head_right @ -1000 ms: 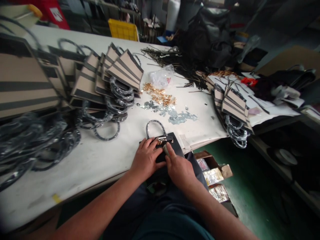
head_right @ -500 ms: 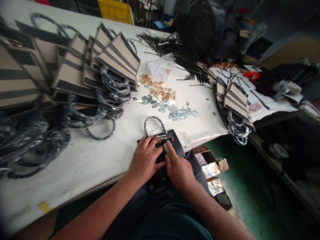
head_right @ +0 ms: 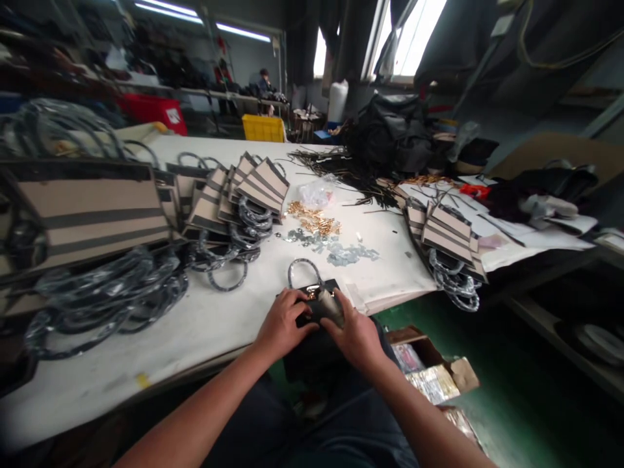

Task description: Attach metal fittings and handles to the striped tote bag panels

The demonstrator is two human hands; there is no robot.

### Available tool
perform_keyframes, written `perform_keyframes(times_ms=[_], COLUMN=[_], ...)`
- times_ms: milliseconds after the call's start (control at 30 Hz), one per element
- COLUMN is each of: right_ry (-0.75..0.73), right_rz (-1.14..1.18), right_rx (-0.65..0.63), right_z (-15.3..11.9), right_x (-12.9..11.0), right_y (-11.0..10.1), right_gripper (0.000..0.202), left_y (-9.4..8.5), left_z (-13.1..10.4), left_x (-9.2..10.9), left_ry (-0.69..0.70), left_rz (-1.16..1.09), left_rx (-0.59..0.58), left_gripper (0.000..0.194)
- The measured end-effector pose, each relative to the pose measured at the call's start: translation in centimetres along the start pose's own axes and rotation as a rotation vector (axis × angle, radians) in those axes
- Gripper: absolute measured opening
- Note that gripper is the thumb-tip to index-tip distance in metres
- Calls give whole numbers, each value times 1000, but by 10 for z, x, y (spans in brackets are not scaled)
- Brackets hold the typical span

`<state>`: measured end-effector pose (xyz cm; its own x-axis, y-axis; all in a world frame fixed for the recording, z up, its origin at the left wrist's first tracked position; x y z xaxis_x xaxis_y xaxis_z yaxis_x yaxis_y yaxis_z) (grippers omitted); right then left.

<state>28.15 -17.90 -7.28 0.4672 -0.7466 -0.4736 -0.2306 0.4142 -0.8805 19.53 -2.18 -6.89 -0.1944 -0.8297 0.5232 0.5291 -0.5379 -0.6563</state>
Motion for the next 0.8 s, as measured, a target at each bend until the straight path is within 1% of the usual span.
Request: perform_keyframes(times_ms=[100,200,233,300,333,367,433,500,567,633,733,767,800], right_ry=[-16,-95,-127,-160,-150,-125,-54,7,22,-59,-301,-365,-392], right_rz=[13,-49,-60,-32,6,54,159,247,322,400,494,511,516], right_rx=[20,-10,-15,-8,3,16,33,17,-15,-34,-73,-94,-110], right_z=[31,61,69,81,86,91,99,106,110,111,104,101,99], right_x=[-1,-11,-14,-13,-9,-2,15,31,40,38,19,13,10], right_y=[-4,2,5,6,5,3,-1,-3,-2,-1,3,5,7], right_gripper=[61,51,47,31,25,24,27,28,29,28,27,28,27], left_y=[0,3,3,5,5,6,6,7,7,7,9,9,10], left_z=[2,6,6,8,8,9,11,13,16,18,20,21,21], left_x=[0,-1,-1,-2,-2,-2,-3,-3,-4,-4,-5,-5,-5], left_ry=[-26,-58,-67,-80,-86,-92,-106,-118,-129,-138,-143,-142,-142], left_rz=[11,30,33,32,28,24,18,14,15,19,26,26,25], left_rx=[-6,-32,-40,-56,-63,-68,-79,-85,-85,-79,-79,-83,-86], left_gripper=[35,39,40,42,42,43,43,43,42,40,38,38,38])
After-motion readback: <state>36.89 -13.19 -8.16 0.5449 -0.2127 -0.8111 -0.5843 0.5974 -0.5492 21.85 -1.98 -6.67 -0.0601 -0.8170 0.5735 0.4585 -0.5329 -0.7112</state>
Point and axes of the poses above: each hand's wrist, its own z-axis towards the middle knuckle, its own y-axis out of the palm, x = y × z, the point moved 9 cm from there along z, towards the middle knuckle, and after that the axes turned 3 degrees about x, right-handed, at the moved point
